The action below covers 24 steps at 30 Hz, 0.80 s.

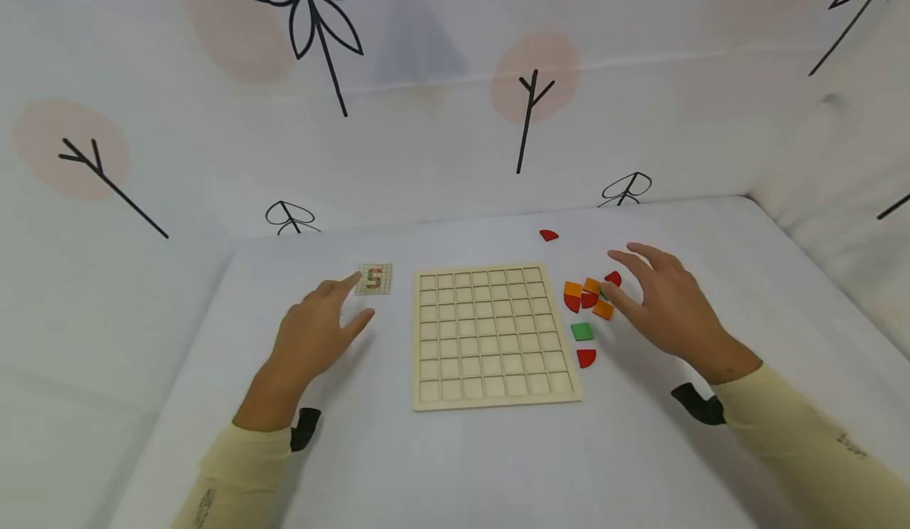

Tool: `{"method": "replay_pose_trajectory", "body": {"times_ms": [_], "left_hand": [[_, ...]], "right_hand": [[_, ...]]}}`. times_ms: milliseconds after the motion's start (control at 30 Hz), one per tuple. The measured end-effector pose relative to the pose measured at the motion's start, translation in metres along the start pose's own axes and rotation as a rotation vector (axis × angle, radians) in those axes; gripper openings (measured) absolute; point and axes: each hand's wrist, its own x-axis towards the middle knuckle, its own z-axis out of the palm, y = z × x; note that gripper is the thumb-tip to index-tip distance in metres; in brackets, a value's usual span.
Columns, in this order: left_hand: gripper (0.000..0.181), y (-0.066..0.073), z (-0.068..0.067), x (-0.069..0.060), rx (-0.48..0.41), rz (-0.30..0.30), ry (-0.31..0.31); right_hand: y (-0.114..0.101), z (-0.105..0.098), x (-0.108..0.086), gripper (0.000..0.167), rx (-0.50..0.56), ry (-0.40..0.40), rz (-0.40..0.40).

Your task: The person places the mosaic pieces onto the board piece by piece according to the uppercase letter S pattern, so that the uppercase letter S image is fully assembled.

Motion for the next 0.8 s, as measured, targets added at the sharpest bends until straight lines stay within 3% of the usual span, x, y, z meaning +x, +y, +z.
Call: {"method": "replay_pose_trajectory", "body": {"times_ms": [200, 467, 633, 800], "left_hand": [[0.053, 0.020, 0.002, 0.010, -0.204, -0.018, -0.100], [0.053, 0.037, 0.013, 0.023, -0.252, -0.039, -0.148], [0.055, 0.037, 0.025, 0.027, -0.270, -0.030, -0.217], [0.059, 0.038, 0.032, 0.026, -0.252, -0.015, -0.264]], "right_hand": [[-0.028, 0.002, 0.012, 0.038, 0.182, 0.132, 0.001], [-0.042, 0.007, 0.028, 0.025, 0.303, 0.343, -0.123], [-0.042, 0.009, 0.032, 0.022, 0.339, 0.359, -0.141], [-0.038, 0.013, 0.033, 0.022, 0.351, 0.286, -0.117]]}}
